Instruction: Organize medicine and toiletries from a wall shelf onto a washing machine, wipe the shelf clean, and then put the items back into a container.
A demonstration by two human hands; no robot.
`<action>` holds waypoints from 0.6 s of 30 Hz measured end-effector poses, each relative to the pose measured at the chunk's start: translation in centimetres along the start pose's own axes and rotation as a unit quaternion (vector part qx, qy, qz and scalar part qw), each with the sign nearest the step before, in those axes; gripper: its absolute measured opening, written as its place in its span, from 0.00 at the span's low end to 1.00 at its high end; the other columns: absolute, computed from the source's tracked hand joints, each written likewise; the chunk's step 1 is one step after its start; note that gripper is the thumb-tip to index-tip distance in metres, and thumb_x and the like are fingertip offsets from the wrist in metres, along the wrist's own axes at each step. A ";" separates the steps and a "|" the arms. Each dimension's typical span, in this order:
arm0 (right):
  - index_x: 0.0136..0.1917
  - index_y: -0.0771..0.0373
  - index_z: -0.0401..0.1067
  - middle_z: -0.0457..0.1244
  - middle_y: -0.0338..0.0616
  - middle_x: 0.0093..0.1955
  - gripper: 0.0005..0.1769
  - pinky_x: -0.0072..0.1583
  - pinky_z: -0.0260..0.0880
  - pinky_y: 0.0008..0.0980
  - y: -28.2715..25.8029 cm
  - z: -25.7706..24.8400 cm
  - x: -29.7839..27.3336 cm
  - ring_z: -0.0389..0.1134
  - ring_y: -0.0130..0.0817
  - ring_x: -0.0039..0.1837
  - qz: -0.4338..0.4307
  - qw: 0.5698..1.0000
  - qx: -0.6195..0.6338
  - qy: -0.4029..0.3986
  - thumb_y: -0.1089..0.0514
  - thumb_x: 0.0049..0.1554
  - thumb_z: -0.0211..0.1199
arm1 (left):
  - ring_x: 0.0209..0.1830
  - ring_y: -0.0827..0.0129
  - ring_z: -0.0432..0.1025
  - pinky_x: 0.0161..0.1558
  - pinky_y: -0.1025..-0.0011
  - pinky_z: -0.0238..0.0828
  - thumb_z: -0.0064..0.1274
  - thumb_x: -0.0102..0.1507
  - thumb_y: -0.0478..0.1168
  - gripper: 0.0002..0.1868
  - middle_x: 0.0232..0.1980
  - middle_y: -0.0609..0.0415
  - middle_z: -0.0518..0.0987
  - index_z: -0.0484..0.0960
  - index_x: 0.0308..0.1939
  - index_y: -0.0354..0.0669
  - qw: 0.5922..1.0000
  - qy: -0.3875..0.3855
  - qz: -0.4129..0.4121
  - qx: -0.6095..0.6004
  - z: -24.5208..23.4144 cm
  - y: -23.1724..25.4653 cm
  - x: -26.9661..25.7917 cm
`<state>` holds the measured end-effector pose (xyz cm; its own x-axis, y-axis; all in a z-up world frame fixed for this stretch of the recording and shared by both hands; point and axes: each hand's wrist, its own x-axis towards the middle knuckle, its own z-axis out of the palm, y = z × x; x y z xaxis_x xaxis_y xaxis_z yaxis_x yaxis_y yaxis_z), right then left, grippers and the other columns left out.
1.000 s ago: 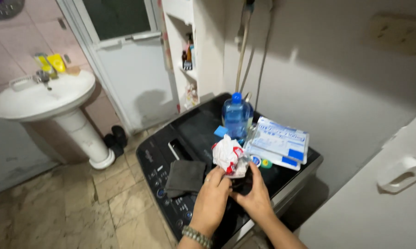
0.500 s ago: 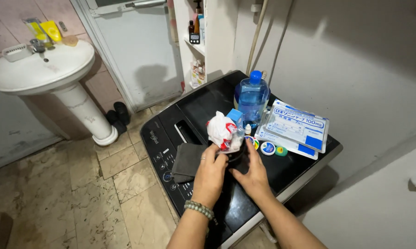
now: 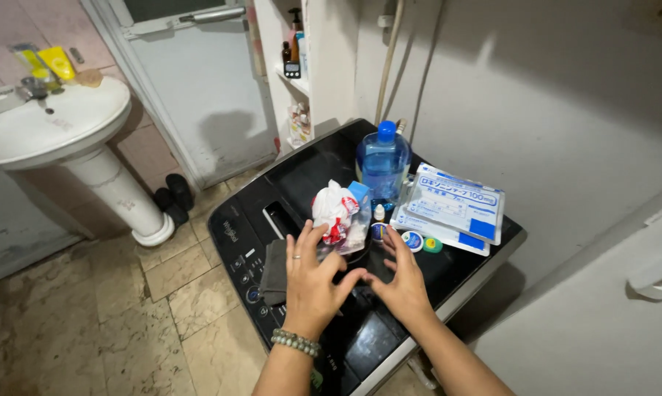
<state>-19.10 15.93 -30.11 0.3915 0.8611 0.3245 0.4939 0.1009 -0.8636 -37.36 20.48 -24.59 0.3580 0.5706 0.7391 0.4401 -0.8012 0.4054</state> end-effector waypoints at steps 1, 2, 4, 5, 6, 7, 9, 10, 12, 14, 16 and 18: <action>0.79 0.57 0.48 0.57 0.54 0.73 0.60 0.65 0.70 0.43 -0.1 -0.4 -0.2 0.61 0.44 0.74 0.000 1.000 0.000 0.004 0.64 0.40 0.78 | 0.73 0.39 0.58 0.70 0.34 0.46 0.70 0.51 0.50 0.18 0.65 0.42 0.70 0.79 0.29 0.44 1.000 -0.001 0.003 -0.002 0.0 0.3 0.1; 0.79 0.58 0.49 0.57 0.54 0.74 0.58 0.65 0.69 0.44 -0.2 -0.8 -0.4 0.61 0.45 0.74 -0.021 1.000 0.007 0.005 0.65 0.42 0.77 | 0.74 0.40 0.58 0.71 0.34 0.45 0.70 0.51 0.51 0.19 0.66 0.43 0.70 0.77 0.27 0.44 1.000 0.013 0.012 -0.002 0.0 0.7 0.4; 0.79 0.58 0.49 0.57 0.54 0.74 0.55 0.66 0.68 0.44 0.1 -1.8 -0.4 0.61 0.45 0.75 -0.042 0.999 0.012 0.014 0.65 0.45 0.76 | 0.75 0.41 0.58 0.72 0.34 0.43 0.71 0.51 0.52 0.21 0.68 0.44 0.70 0.75 0.24 0.44 0.999 0.025 0.026 -0.006 0.2 2.0 1.3; 0.79 0.59 0.50 0.58 0.54 0.75 0.52 0.67 0.66 0.44 0.5 -2.4 -0.2 0.61 0.45 0.76 -0.067 0.996 0.042 0.034 0.68 0.47 0.73 | 0.76 0.41 0.57 0.73 0.33 0.44 0.70 0.52 0.52 0.19 0.67 0.44 0.69 0.78 0.28 0.45 0.998 0.035 0.042 -0.011 0.3 3.0 1.9; 0.79 0.60 0.52 0.58 0.55 0.76 0.49 0.69 0.65 0.44 0.9 -3.1 -0.2 0.60 0.46 0.77 -0.091 0.992 0.071 0.057 0.70 0.49 0.69 | 0.76 0.42 0.57 0.74 0.33 0.44 0.69 0.52 0.53 0.18 0.67 0.44 0.69 0.80 0.32 0.46 0.997 0.045 0.060 -0.019 0.5 4.1 2.6; 0.79 0.60 0.52 0.58 0.55 0.76 0.49 0.69 0.65 0.44 0.5 -4.2 0.3 0.60 0.46 0.77 -0.092 0.991 0.068 0.066 0.70 0.49 0.69 | 0.76 0.42 0.57 0.74 0.33 0.44 0.69 0.52 0.53 0.18 0.67 0.44 0.69 0.80 0.32 0.46 0.996 0.043 0.068 -0.025 0.7 5.5 3.6; 0.79 0.61 0.50 0.58 0.52 0.77 0.44 0.70 0.67 0.41 -0.3 -7.3 1.6 0.61 0.42 0.77 -0.152 0.976 0.048 0.146 0.69 0.54 0.66 | 0.78 0.43 0.57 0.76 0.34 0.44 0.66 0.57 0.51 0.18 0.70 0.44 0.68 0.82 0.44 0.47 0.987 0.055 0.126 -0.086 1.6 8.8 6.1; 0.79 0.61 0.50 0.58 0.52 0.77 0.44 0.70 0.67 0.41 -1.5 -9.6 2.0 0.61 0.42 0.77 -0.157 0.974 0.038 0.162 0.69 0.54 0.66 | 0.78 0.43 0.57 0.76 0.34 0.44 0.66 0.57 0.51 0.18 0.70 0.44 0.68 0.82 0.44 0.47 0.983 0.057 0.140 -0.099 2.2 10.5 7.2; 0.79 0.64 0.51 0.55 0.53 0.77 0.43 0.71 0.63 0.41 -4.0 -14.5 2.3 0.58 0.44 0.78 -0.204 0.952 0.078 0.215 0.73 0.54 0.63 | 0.79 0.42 0.56 0.76 0.36 0.44 0.63 0.60 0.50 0.18 0.71 0.43 0.68 0.81 0.49 0.48 0.971 0.039 0.179 -0.154 3.5 14.2 9.3; 0.78 0.64 0.52 0.56 0.52 0.76 0.40 0.71 0.65 0.40 -7.1 -19.8 1.4 0.59 0.43 0.77 -0.214 0.938 0.049 0.267 0.73 0.55 0.61 | 0.79 0.42 0.57 0.77 0.37 0.44 0.63 0.61 0.49 0.18 0.72 0.42 0.67 0.80 0.51 0.48 0.958 0.043 0.207 -0.195 5.0 17.5 10.9; 0.77 0.65 0.54 0.57 0.51 0.75 0.38 0.71 0.67 0.39 -9.9 -25.0 0.1 0.61 0.42 0.76 -0.224 0.921 0.018 0.317 0.74 0.56 0.59 | 0.78 0.42 0.57 0.78 0.37 0.45 0.62 0.62 0.49 0.19 0.72 0.42 0.67 0.80 0.54 0.48 0.942 0.046 0.233 -0.236 6.4 21.1 12.4; 0.76 0.65 0.56 0.57 0.49 0.75 0.33 0.74 0.66 0.39 -12.5 -29.9 -1.8 0.60 0.39 0.78 -0.294 0.880 -0.048 0.370 0.74 0.61 0.61 | 0.78 0.43 0.59 0.78 0.40 0.50 0.61 0.63 0.45 0.19 0.73 0.42 0.67 0.78 0.56 0.46 0.922 0.039 0.252 -0.293 7.6 24.8 13.8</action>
<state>-2.71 -1.76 -8.37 0.4275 0.1093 0.8974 0.8295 0.3473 -0.4375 -15.29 9.82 -8.43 0.3245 0.1032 0.9402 -0.2933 -0.9340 0.2037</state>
